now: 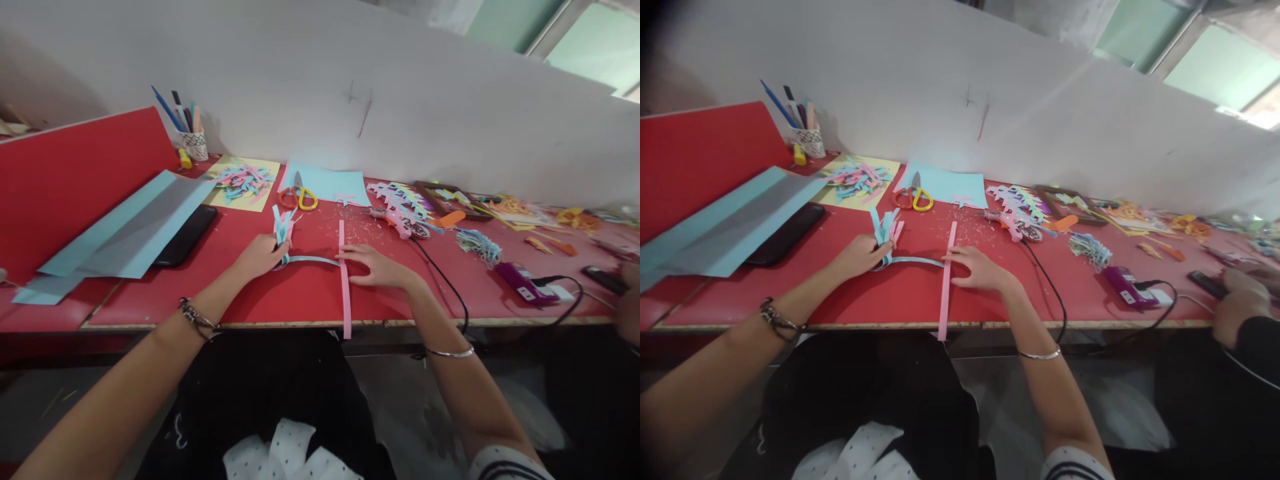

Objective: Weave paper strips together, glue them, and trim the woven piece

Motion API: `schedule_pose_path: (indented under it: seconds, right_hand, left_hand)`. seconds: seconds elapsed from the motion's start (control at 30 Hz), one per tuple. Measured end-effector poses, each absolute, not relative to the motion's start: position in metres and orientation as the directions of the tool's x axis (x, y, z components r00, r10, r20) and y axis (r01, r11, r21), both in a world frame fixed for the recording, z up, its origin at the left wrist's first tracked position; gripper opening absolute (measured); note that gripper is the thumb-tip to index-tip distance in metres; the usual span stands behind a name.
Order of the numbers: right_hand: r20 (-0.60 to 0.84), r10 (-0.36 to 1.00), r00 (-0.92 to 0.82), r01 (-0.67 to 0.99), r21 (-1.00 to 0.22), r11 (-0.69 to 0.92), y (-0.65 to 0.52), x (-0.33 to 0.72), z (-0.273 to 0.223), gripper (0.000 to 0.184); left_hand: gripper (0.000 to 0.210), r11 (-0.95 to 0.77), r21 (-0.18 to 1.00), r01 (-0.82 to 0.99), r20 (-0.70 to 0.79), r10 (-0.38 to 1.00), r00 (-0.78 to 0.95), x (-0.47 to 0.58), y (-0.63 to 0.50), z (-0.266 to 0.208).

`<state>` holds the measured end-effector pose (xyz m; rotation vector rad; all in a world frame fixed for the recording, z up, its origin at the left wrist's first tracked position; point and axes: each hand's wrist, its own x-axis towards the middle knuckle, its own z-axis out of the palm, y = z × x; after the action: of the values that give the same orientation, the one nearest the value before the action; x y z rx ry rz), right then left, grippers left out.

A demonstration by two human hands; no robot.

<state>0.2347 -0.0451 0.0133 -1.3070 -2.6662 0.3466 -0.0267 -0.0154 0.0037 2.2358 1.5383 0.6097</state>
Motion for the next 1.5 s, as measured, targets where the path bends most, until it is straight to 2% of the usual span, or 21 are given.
schedule_pose_path:
  seconds: [0.2, 0.37, 0.57, 0.73, 1.0, 1.17, 1.3, 1.5]
  right_hand:
    - [0.235, 0.851, -0.47, 0.767, -0.369, 0.525, -0.056, 0.218, 0.006, 0.023]
    - [0.278, 0.864, -0.42, 0.752, -0.426, 0.502, -0.053, 0.213, 0.008, 0.022]
    - [0.431, 0.84, -0.329, 0.685, -0.503, 0.526, -0.05, 0.199, 0.014, 0.021]
    - [0.428, 0.803, -0.416, 0.577, -0.558, 0.596, -0.056, 0.163, 0.008, 0.019]
    - [0.34, 0.797, -0.499, 0.589, -0.541, 0.6, -0.058, 0.14, -0.004, 0.021]
    - [0.343, 0.793, -0.504, 0.614, -0.503, 0.608, -0.049, 0.132, -0.004, 0.018]
    - [0.306, 0.788, -0.534, 0.663, -0.426, 0.615, -0.047, 0.127, -0.005, 0.021]
    - [0.213, 0.729, -0.651, 0.691, -0.234, 0.684, -0.054, 0.126, 0.0, 0.02]
  left_hand:
    - [0.03, -0.337, 0.48, 0.81, 0.16, 0.941, 0.297, -0.027, -0.016, 0.005]
    - [0.035, -0.359, 0.452, 0.817, 0.173, 0.933, 0.314, -0.027, -0.015, 0.003]
    - [0.033, -0.408, 0.432, 0.804, 0.203, 0.913, 0.355, -0.027, -0.014, 0.002]
    - [0.032, -0.419, 0.458, 0.784, 0.201, 0.908, 0.368, -0.028, -0.014, 0.002]
    - [0.033, -0.39, 0.471, 0.792, 0.182, 0.921, 0.345, -0.027, -0.016, 0.003]
    - [0.035, -0.389, 0.47, 0.792, 0.183, 0.921, 0.344, -0.027, -0.016, 0.003]
    - [0.034, -0.404, 0.464, 0.788, 0.19, 0.915, 0.356, -0.027, -0.015, 0.001]
    - [0.033, -0.399, 0.459, 0.794, 0.181, 0.917, 0.357, -0.027, -0.015, 0.0]
